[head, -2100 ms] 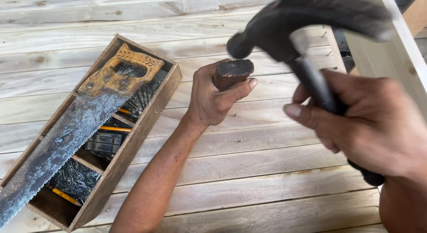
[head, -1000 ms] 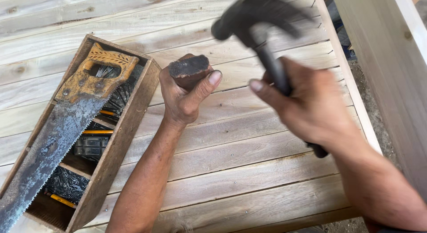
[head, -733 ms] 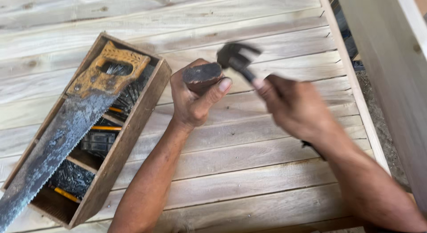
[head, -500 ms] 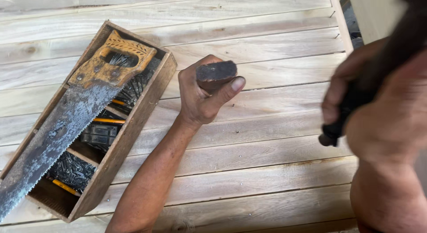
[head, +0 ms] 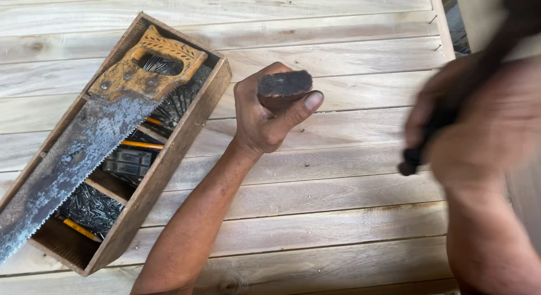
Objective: The person hammers nails into a slatted wooden frame, holding a small wooden block in one hand while striking nails with a claw hammer. They work along the frame, repositioning between nails, and reach into a wooden nail box to get fasteners.
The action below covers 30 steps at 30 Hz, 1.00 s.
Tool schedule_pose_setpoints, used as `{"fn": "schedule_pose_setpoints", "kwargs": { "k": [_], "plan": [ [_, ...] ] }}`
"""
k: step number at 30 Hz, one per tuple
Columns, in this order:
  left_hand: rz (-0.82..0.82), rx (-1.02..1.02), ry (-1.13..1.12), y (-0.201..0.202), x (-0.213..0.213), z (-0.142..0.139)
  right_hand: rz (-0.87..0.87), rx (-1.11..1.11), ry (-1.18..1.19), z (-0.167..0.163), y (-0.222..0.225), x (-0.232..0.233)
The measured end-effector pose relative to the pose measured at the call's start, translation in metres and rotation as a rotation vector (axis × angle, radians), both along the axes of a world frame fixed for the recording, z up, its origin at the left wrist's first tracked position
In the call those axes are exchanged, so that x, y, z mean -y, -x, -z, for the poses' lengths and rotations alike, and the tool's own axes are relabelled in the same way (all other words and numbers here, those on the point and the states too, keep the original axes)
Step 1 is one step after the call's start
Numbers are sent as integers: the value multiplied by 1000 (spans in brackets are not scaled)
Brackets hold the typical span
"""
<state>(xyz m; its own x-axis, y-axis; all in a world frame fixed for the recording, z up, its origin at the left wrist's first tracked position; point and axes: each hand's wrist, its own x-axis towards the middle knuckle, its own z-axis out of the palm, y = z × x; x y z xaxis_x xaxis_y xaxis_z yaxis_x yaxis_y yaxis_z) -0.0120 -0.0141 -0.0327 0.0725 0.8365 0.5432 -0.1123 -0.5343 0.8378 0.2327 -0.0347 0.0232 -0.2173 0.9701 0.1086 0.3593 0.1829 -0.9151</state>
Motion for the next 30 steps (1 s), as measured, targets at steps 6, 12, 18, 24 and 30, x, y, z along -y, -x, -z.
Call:
{"fn": "schedule_pose_setpoints", "kwargs": {
  "k": [6, 12, 18, 24, 30],
  "plan": [
    [-14, -7, -64, 2, -4, 0, 187, 504, 295, 1, 28, 0],
    [40, 51, 26, 4, -2, -1, 97, -48, -154, -15, 25, 17],
    [16, 62, 11, 6, -2, -5, 68, 750, 293, 44, 25, -2],
    [43, 212, 74, 15, -3, 6, 22, 573, 84, 48, 18, 1],
    [24, 349, 61, 28, -17, 5, 126, 511, 467, 41, 27, -4]
  ]
}}
